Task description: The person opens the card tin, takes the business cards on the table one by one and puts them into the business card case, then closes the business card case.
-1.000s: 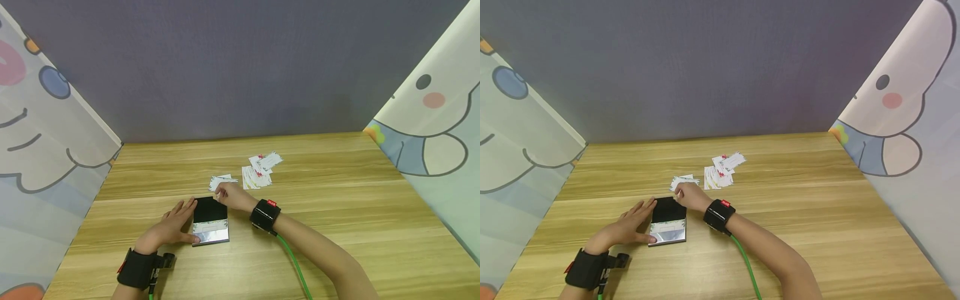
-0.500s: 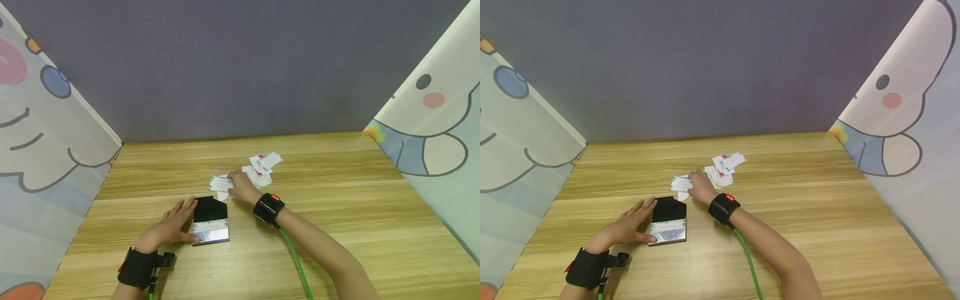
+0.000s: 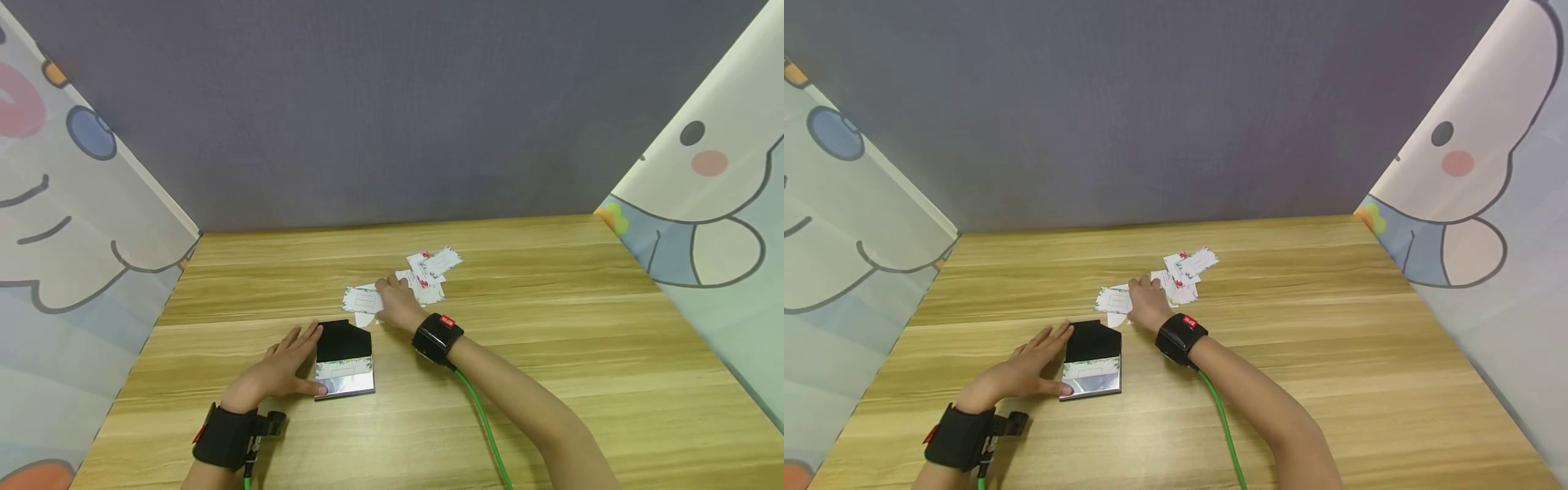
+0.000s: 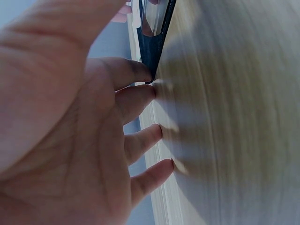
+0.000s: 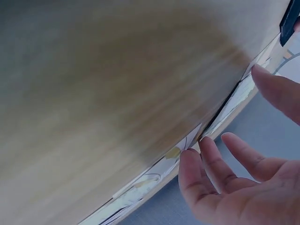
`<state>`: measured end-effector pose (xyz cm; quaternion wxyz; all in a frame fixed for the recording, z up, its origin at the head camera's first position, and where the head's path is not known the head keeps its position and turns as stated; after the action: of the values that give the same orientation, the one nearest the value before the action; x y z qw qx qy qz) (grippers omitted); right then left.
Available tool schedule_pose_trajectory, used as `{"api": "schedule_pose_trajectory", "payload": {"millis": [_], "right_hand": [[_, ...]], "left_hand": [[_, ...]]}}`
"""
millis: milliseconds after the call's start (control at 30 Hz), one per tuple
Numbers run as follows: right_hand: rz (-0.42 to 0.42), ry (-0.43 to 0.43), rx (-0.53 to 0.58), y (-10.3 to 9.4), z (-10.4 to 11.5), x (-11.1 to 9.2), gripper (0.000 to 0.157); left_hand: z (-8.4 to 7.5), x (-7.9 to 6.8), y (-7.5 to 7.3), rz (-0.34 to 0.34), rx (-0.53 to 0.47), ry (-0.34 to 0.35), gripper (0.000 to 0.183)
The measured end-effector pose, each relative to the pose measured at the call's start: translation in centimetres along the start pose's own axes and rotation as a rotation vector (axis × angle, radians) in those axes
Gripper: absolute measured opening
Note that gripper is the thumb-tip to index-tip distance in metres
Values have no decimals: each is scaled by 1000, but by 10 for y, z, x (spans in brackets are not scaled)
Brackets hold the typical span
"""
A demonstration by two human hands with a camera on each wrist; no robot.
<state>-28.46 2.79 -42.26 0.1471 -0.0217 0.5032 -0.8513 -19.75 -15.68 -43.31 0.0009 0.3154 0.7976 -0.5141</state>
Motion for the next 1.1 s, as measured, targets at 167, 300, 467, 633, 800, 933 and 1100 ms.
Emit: {"api": "schedule_pose_trajectory", "payload": {"millis": [167,300,467,633,800,933,1100], "right_hand": [[0,8,10,0,-1,0,52],[-7,8,21,-1,0,1,51],[-16,13,32,-2,-1,1,53],[-32,18,47,-4,-1,-1,57],[-78,5,60,-7,-2,-2,48],[-133,-22,92,-12,-2,-1,30],[-154,-39,138,-15,-1,-1,16]], "left_hand": [[-2,-1,-1,3,-4,2,105],[-3,-1,-2,4,-13,8,105],[-1,1,-1,2,-14,10,107],[0,1,0,5,-3,-1,107],[-1,1,0,4,8,-11,107],[-1,1,0,4,13,-13,107],[0,1,1,6,11,-10,107]]}}
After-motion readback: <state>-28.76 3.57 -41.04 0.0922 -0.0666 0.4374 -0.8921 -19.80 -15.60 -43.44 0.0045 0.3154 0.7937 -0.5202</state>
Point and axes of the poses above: each hand's wrist, its own x-axis towards the middle knuckle, its own y-axis out of the palm, z = x × y, the point moved 7 cm from there along x, towards the middle knuckle, and after that the axes turned 4 degrees about x, right-handed, at the moved point
